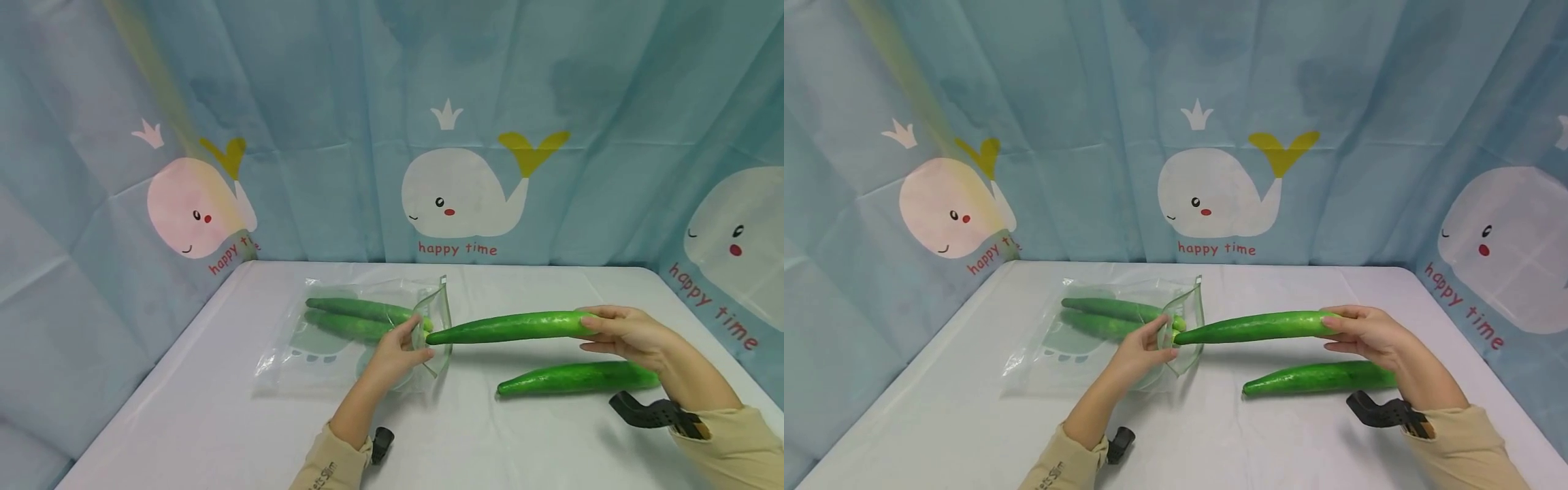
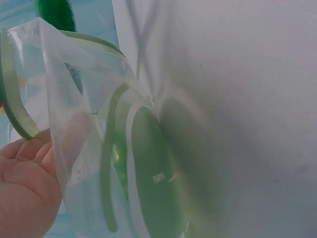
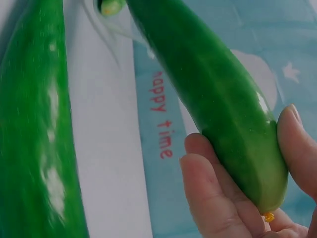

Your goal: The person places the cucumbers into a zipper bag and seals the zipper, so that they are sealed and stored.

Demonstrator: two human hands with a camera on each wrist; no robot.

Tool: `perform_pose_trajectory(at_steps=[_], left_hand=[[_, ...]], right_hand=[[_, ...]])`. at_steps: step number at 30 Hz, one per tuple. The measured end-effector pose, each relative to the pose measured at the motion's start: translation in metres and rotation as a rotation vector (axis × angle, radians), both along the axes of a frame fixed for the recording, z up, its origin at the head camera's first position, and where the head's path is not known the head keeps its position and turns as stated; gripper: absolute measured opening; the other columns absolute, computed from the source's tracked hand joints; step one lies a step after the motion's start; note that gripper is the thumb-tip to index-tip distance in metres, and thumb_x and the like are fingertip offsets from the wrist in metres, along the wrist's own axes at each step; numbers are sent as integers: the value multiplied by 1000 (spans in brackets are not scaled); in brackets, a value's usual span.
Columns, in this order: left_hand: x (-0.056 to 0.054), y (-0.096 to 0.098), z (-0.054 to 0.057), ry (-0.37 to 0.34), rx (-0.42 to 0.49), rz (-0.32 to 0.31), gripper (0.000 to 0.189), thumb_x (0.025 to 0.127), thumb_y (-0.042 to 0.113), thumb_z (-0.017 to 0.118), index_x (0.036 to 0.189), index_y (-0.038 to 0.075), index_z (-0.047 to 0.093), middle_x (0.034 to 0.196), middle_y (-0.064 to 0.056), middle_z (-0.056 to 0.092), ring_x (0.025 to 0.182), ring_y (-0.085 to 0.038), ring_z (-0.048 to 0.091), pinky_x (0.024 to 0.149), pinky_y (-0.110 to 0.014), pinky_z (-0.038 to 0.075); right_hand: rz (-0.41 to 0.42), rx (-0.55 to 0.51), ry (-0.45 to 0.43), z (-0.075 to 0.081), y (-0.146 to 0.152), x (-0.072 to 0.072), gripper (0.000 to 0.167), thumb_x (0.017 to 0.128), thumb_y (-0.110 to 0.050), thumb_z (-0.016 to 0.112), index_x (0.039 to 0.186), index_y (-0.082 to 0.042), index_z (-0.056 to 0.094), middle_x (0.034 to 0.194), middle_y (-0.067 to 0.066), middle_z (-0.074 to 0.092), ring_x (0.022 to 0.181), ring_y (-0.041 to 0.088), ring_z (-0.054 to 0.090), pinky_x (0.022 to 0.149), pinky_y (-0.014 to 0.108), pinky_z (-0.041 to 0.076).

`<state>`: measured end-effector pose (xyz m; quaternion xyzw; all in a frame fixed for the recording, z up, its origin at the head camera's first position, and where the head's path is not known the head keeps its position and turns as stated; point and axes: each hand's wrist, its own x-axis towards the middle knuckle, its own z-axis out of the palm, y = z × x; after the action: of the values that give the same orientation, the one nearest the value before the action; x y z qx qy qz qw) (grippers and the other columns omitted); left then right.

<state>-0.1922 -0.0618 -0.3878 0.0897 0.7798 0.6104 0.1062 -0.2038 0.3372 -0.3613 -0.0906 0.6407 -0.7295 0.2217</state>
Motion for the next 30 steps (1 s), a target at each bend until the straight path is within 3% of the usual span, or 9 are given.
perform_pose_trajectory(at_steps=[3, 9, 15, 23, 30], left_hand=[[0, 0, 1, 2, -2, 5, 72, 91, 10, 70, 152, 6, 33, 155, -18, 29, 138, -41, 33, 107, -50, 36], [0, 0, 3, 11, 4, 16, 71, 90, 10, 70, 152, 7, 34, 155, -18, 30, 138, -41, 32, 109, -50, 35], [1, 0, 6, 7, 1, 15, 70, 91, 11, 70, 152, 8, 34, 155, -18, 29, 138, -40, 33, 108, -49, 37], [2, 1, 11, 15, -10, 16, 71, 91, 10, 69, 152, 7, 32, 155, -18, 29, 139, -39, 32, 109, -48, 35], [3, 3, 14, 13, -2, 7, 73, 92, 9, 68, 153, 6, 30, 155, -20, 28, 139, -39, 31, 109, -47, 36]], right_hand=[[28, -5, -25, -4, -8, -1, 25, 102, -5, 50, 101, -17, 71, 101, 3, 69, 95, 18, 69, 83, 33, 56], [-18, 32, -122, -15, -26, 0, 17, 100, -9, 55, 98, -12, 71, 99, 5, 69, 95, 20, 70, 82, 35, 57], [-28, 44, -153, -22, -36, 2, 13, 100, -11, 56, 102, -6, 67, 99, 8, 69, 94, 22, 70, 81, 35, 57], [15, 43, -163, -25, -49, 3, 27, 101, -12, 54, 117, 9, 59, 104, 12, 68, 99, 24, 69, 84, 37, 56], [73, -50, -204, -26, -60, 4, 27, 102, -11, 51, 118, 10, 59, 107, 14, 66, 102, 25, 67, 87, 37, 54]])
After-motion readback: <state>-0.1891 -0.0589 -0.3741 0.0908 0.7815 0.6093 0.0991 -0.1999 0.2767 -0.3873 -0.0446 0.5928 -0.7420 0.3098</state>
